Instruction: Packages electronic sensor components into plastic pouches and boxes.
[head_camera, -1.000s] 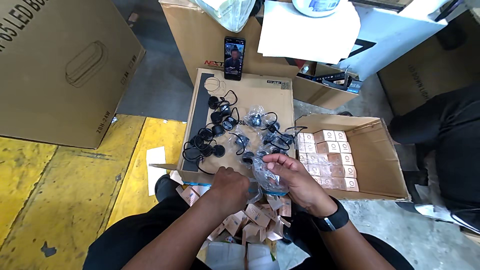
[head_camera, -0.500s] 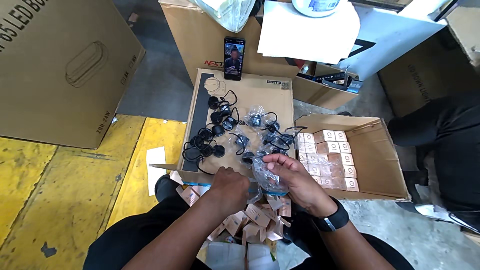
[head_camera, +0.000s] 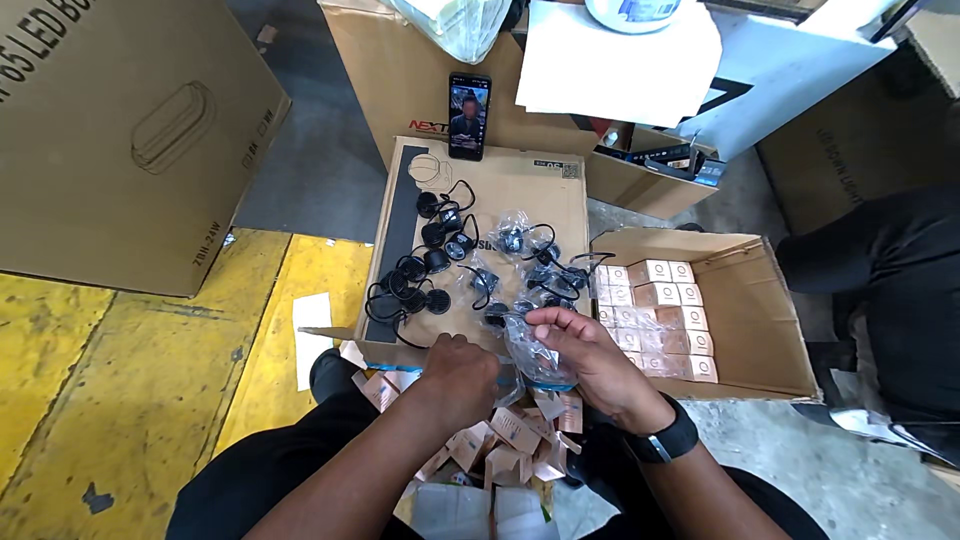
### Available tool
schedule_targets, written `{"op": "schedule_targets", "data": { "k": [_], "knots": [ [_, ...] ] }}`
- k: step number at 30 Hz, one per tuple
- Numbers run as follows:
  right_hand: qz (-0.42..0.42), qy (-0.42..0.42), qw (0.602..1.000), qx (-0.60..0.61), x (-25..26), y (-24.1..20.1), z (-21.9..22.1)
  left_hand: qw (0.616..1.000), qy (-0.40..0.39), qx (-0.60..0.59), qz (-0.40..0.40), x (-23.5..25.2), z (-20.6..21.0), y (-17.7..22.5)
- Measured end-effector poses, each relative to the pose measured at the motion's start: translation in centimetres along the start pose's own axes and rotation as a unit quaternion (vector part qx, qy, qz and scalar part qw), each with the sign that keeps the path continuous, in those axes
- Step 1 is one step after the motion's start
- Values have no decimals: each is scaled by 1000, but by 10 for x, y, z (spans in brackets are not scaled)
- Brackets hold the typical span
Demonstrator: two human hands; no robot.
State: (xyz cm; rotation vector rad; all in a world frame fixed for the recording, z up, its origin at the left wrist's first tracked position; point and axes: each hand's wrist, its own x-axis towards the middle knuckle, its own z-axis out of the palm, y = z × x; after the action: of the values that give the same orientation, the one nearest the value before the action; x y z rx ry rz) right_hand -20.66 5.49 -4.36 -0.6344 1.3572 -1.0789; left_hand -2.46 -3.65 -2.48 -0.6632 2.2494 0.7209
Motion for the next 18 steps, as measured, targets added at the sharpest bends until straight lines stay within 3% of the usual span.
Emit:
{"op": "schedule_targets", "data": {
  "k": [18],
  "knots": [
    [-3,-1,1000,-3,0,1,0,1000,3,0,0,0,0,0]
  ]
}}
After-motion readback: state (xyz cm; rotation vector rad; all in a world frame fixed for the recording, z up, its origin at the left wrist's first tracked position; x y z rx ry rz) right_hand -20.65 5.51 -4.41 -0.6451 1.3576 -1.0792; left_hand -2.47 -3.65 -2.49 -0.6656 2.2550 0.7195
